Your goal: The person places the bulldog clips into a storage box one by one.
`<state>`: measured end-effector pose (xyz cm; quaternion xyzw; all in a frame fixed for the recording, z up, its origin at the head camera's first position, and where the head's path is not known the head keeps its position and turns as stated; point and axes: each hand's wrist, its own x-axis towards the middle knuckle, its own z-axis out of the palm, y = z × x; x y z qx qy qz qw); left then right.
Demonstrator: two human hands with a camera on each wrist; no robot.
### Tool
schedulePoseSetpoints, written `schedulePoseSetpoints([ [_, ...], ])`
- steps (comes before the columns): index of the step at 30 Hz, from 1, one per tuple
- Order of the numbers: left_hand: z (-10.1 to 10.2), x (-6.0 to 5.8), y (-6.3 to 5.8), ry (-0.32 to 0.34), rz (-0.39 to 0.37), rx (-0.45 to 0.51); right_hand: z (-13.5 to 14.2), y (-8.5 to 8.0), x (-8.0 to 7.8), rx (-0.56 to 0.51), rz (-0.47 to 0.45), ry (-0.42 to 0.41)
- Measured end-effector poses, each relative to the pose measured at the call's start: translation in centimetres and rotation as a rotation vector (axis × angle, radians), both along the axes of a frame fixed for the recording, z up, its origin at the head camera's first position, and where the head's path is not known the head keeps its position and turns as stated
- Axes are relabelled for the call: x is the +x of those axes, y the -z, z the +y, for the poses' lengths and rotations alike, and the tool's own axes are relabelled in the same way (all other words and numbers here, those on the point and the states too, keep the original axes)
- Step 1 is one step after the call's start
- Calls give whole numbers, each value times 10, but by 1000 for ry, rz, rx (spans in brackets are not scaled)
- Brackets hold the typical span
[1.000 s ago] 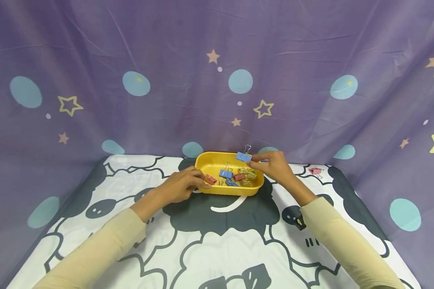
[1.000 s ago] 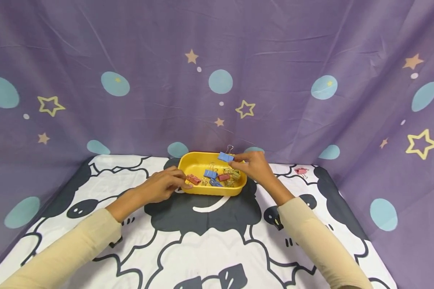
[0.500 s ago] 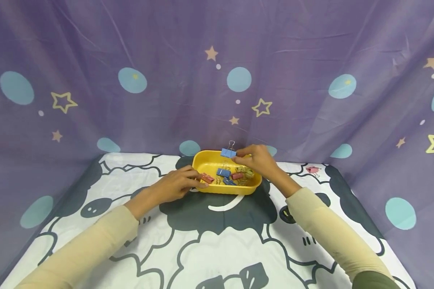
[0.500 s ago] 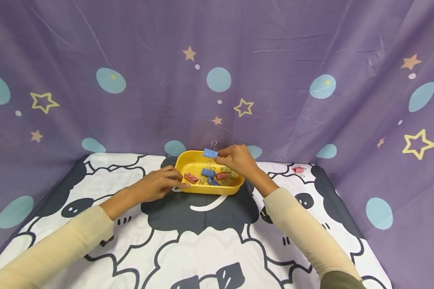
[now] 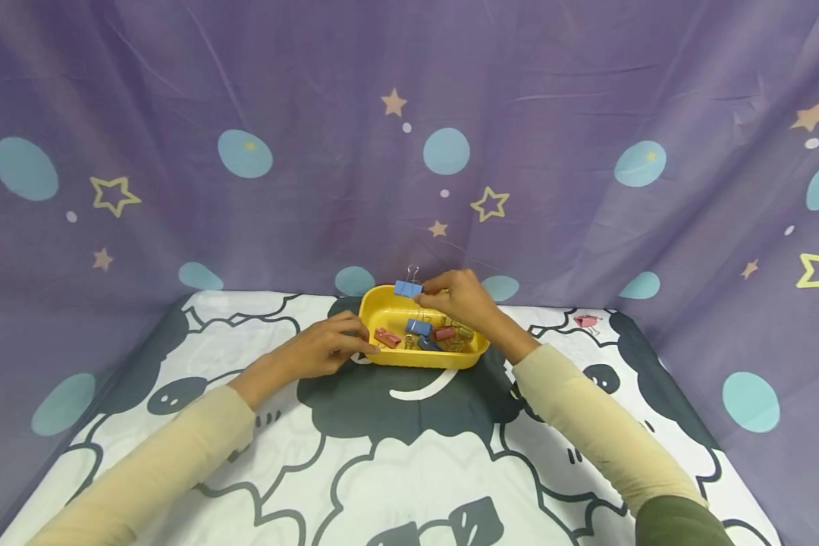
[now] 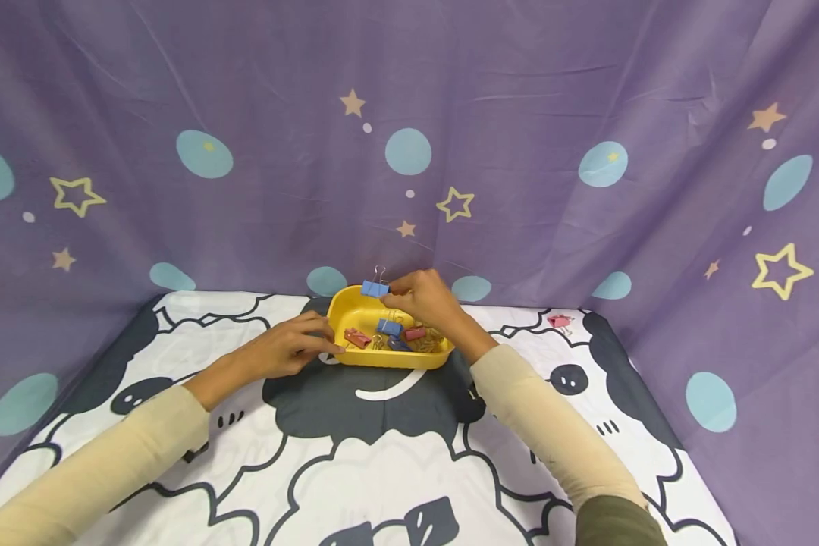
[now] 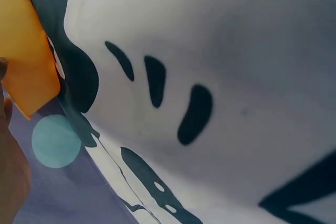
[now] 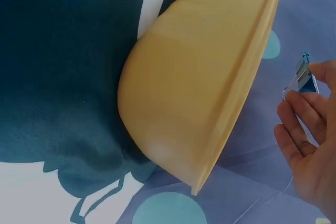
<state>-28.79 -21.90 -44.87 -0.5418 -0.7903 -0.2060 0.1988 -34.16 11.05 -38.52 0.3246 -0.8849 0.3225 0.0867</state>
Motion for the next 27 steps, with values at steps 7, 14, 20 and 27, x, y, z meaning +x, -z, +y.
schedulePoseSetpoints([
  [7,-2,-1,1,14,21,6,-10,7,-6,8,-20,17],
  [14,0,2,-3,-7,5,-27,-16,13,-11,8,-26,36],
  [20,3,4,-5,-14,-6,-38,-26,10,-7,53,-80,55],
  [27,1,4,-6,-42,-38,-65,-28,9,0,114,-114,77],
])
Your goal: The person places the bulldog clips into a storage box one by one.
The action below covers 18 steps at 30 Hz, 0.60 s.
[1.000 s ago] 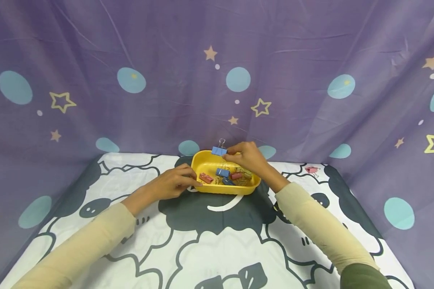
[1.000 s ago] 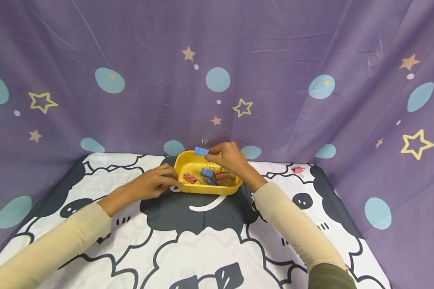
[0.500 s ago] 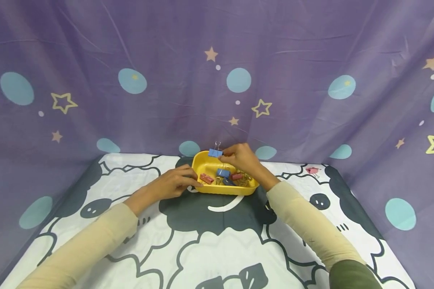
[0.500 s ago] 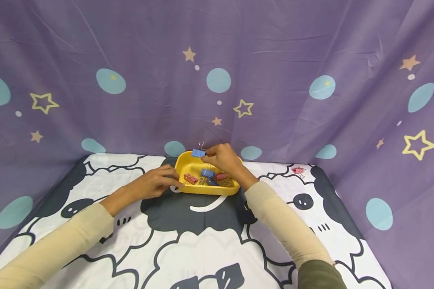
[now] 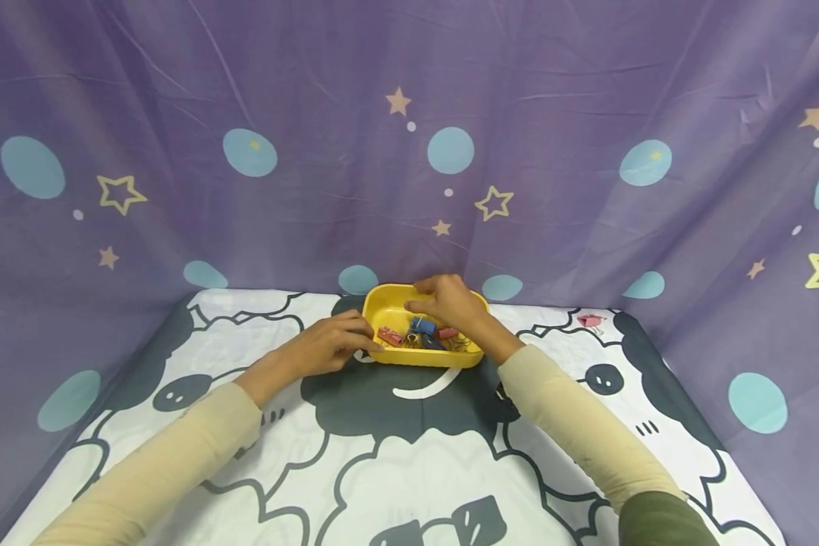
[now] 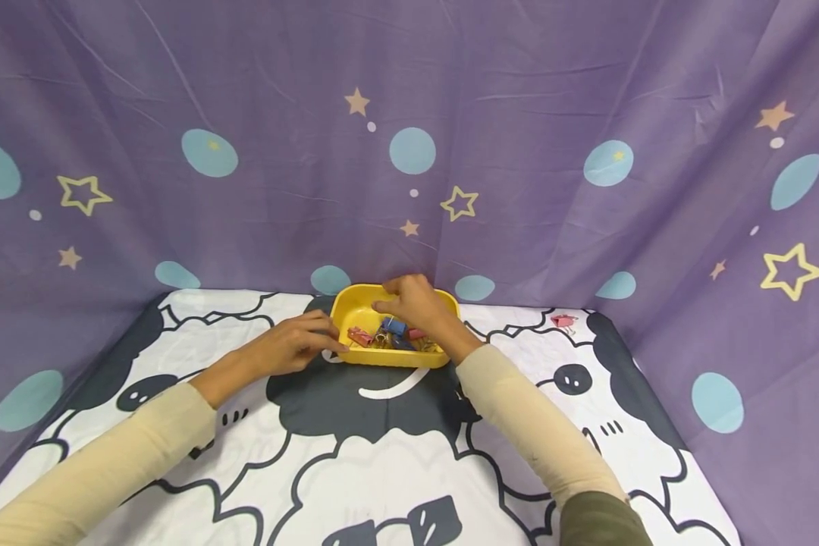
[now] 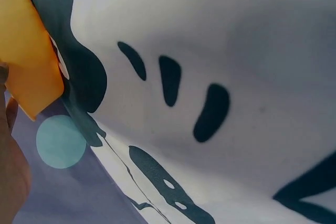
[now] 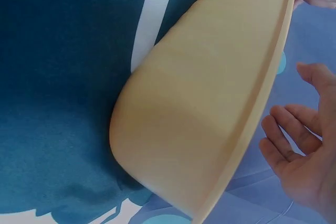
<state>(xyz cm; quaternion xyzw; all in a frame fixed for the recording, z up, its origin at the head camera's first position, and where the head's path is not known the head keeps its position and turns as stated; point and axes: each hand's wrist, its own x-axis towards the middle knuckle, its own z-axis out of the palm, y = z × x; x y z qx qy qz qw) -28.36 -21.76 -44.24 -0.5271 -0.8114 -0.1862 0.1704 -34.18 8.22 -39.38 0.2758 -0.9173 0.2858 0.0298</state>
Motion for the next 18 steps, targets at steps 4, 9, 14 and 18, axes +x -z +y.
schedulePoseSetpoints([
  [4,1,0,0,-2,-7,3,5,1,2,-33,-7,12],
  [9,2,-1,1,4,8,15,14,3,2,-51,-2,34],
  [14,3,0,0,-9,2,22,24,3,2,-52,-5,59],
  [18,4,1,0,-12,7,35,34,3,3,-52,-2,74],
])
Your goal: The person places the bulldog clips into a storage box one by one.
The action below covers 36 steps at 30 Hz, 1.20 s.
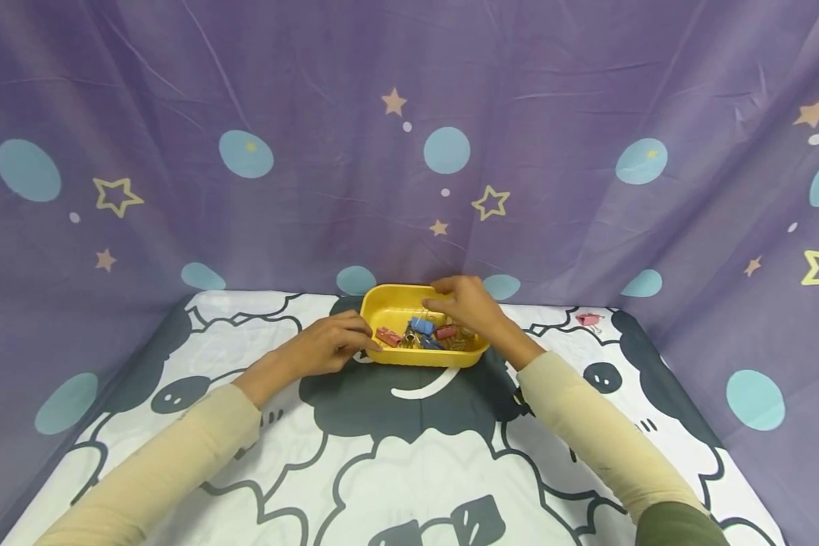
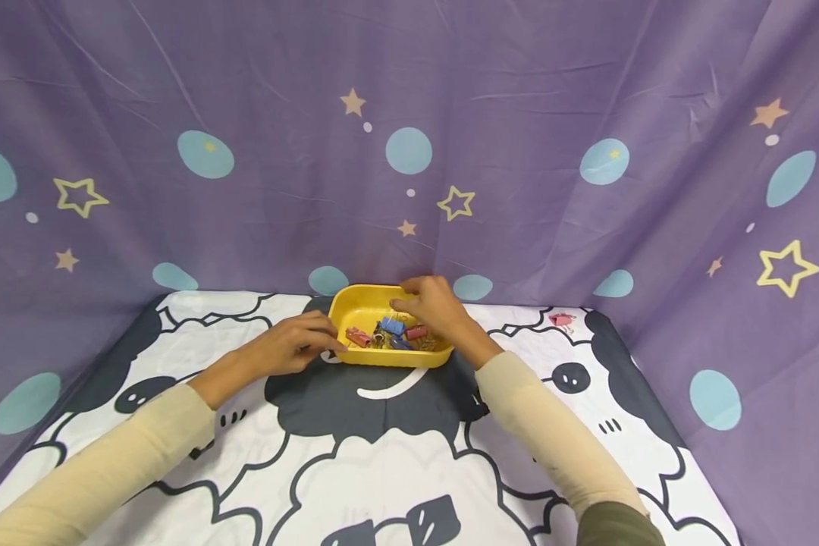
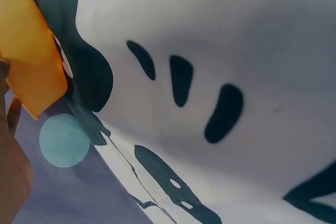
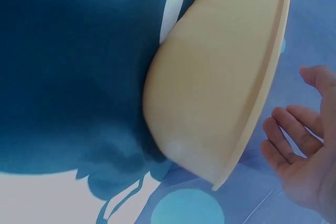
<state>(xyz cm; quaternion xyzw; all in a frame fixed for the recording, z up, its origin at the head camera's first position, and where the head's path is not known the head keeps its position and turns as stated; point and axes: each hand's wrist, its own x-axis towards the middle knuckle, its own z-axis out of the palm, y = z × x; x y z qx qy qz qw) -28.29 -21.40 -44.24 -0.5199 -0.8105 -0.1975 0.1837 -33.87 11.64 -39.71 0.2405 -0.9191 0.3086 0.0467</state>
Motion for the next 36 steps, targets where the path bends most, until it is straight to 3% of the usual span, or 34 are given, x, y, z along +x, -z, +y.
schedulePoseSetpoints([
  [13,2,3,0,-16,-4,8,36,-4,7,-55,6,38],
  [23,2,2,0,-9,2,16,77,-11,10,-110,35,173],
  [29,2,1,-1,-5,-4,7,108,-5,9,-110,24,238],
  [36,2,2,-2,-28,-17,-3,140,2,6,-74,76,282],
])
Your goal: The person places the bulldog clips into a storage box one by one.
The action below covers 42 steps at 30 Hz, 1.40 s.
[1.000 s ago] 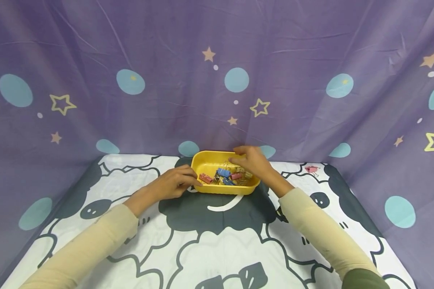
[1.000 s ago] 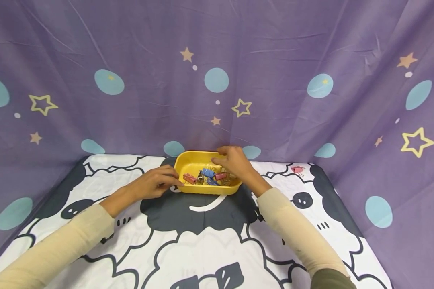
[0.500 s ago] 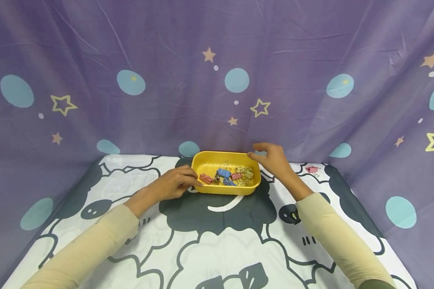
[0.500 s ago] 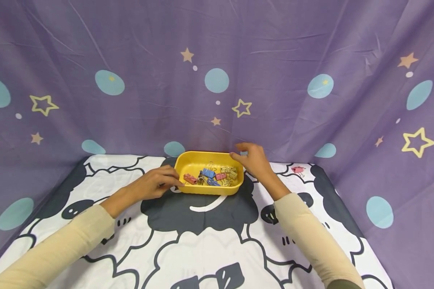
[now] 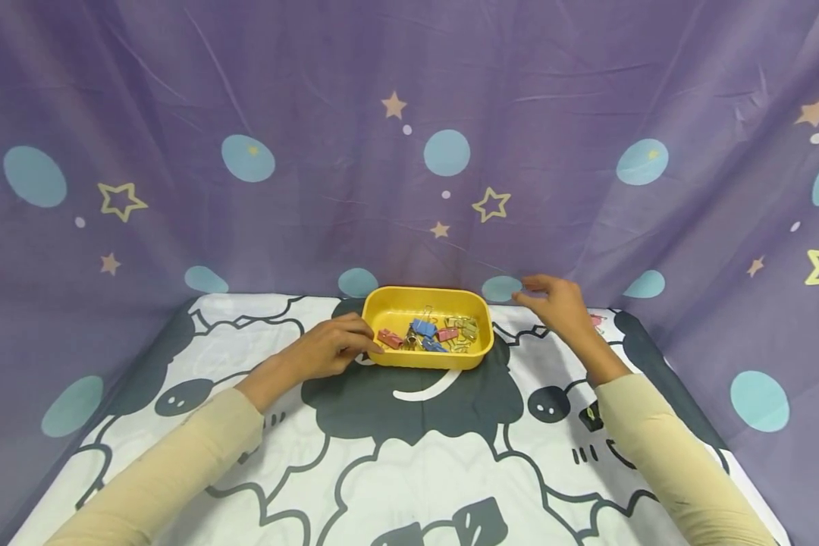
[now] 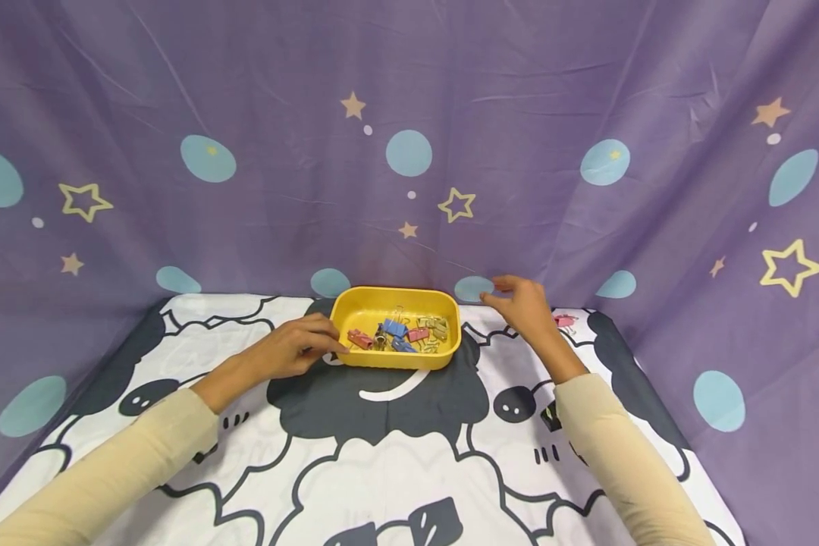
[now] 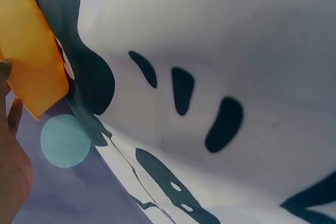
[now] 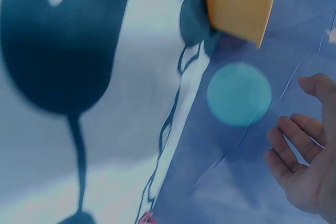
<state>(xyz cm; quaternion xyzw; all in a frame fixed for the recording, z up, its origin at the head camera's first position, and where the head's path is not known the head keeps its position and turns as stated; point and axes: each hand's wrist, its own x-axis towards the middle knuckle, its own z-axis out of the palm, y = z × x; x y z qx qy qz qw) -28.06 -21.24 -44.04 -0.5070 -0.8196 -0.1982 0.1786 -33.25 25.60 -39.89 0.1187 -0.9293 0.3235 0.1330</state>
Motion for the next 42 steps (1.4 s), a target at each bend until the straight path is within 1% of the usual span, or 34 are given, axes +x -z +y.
schedulePoseSetpoints([
  [5,0,1,0,-4,-9,8,29,5,-5,41,5,66],
  [8,1,2,0,-3,-17,9,48,8,-7,49,-14,132],
  [11,1,2,0,-3,-16,12,65,12,-8,35,-38,187],
  [17,0,3,-2,-3,-28,19,94,21,-10,38,-42,250],
  [20,0,2,-1,-5,-31,18,110,28,-10,39,-82,297],
  [23,0,2,1,-5,-37,20,126,36,-12,31,-142,365],
  [24,0,2,1,-6,-39,19,131,39,-13,29,-146,401],
  [27,0,3,1,-8,-44,23,145,47,-18,30,-165,433],
  [30,-1,4,-1,-12,-40,26,161,56,-25,46,-160,426],
  [31,-1,4,-1,-15,-40,26,165,58,-25,51,-166,400],
  [32,-2,4,-1,-18,-42,24,169,62,-28,62,-159,399],
  [35,-3,5,-1,-32,-57,18,179,73,-35,95,-148,387],
  [38,-2,5,-1,-38,-70,8,181,78,-36,117,-169,365],
  [42,0,5,-3,-33,-79,0,175,76,-33,124,-198,342],
])
